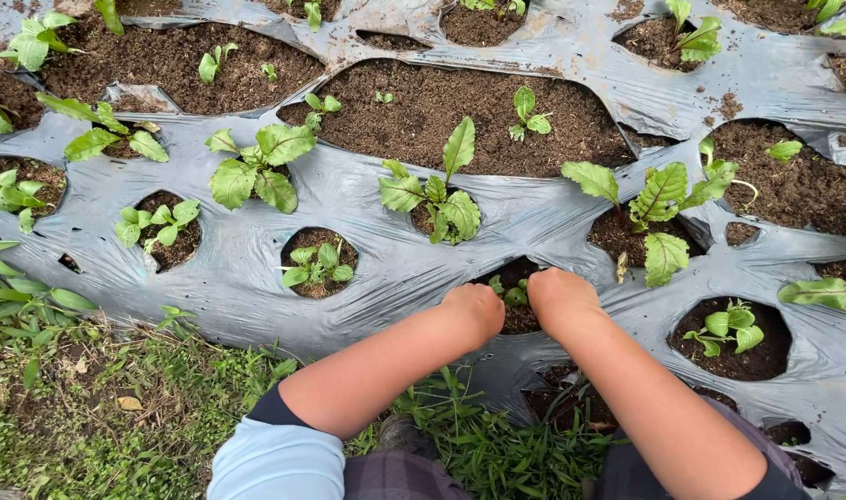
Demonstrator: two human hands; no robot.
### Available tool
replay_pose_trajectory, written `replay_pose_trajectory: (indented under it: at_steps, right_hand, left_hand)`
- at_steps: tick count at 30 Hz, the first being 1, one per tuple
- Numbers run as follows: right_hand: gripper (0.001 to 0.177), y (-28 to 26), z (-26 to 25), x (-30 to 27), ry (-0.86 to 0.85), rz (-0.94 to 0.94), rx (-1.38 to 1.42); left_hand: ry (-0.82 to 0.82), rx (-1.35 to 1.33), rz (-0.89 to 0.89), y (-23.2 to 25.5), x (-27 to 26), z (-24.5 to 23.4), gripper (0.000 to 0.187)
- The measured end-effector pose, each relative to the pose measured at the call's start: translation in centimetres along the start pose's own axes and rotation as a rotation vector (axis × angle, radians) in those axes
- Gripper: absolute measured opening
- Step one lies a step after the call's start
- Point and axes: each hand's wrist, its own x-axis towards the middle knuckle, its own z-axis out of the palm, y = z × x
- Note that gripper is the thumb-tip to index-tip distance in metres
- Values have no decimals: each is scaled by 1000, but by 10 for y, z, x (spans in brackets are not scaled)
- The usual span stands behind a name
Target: The person kneels beside a garden bed covered in plastic mulch and removes weeds by hand from the soil around small plants. They pull the weeds from the ground and place them into a plastic bag held in their lap.
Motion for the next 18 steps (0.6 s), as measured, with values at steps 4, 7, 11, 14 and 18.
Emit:
replay_pose_trajectory:
  at_steps: [4, 7, 11, 14, 18]
  right_hand:
    - [12, 4, 4, -10, -62, -48, 18]
    - [37, -10, -13, -35, -136, 11, 63]
    - [45, -34, -17, -59, -4, -103, 192]
    - [43, -35, 14, -48, 171, -153, 147]
    - [44, -28, 38, -23, 327, -132, 127]
  left_hand:
    - [-263, 269, 218, 15, -46, -65, 38]
    - [-384, 314, 375, 16, -60, -70, 34]
    - [-390, 300, 457, 18, -72, -93, 27]
    - [-405, 269, 426, 22, -80, -107, 29]
    - [-332, 145, 338, 19, -81, -93, 28]
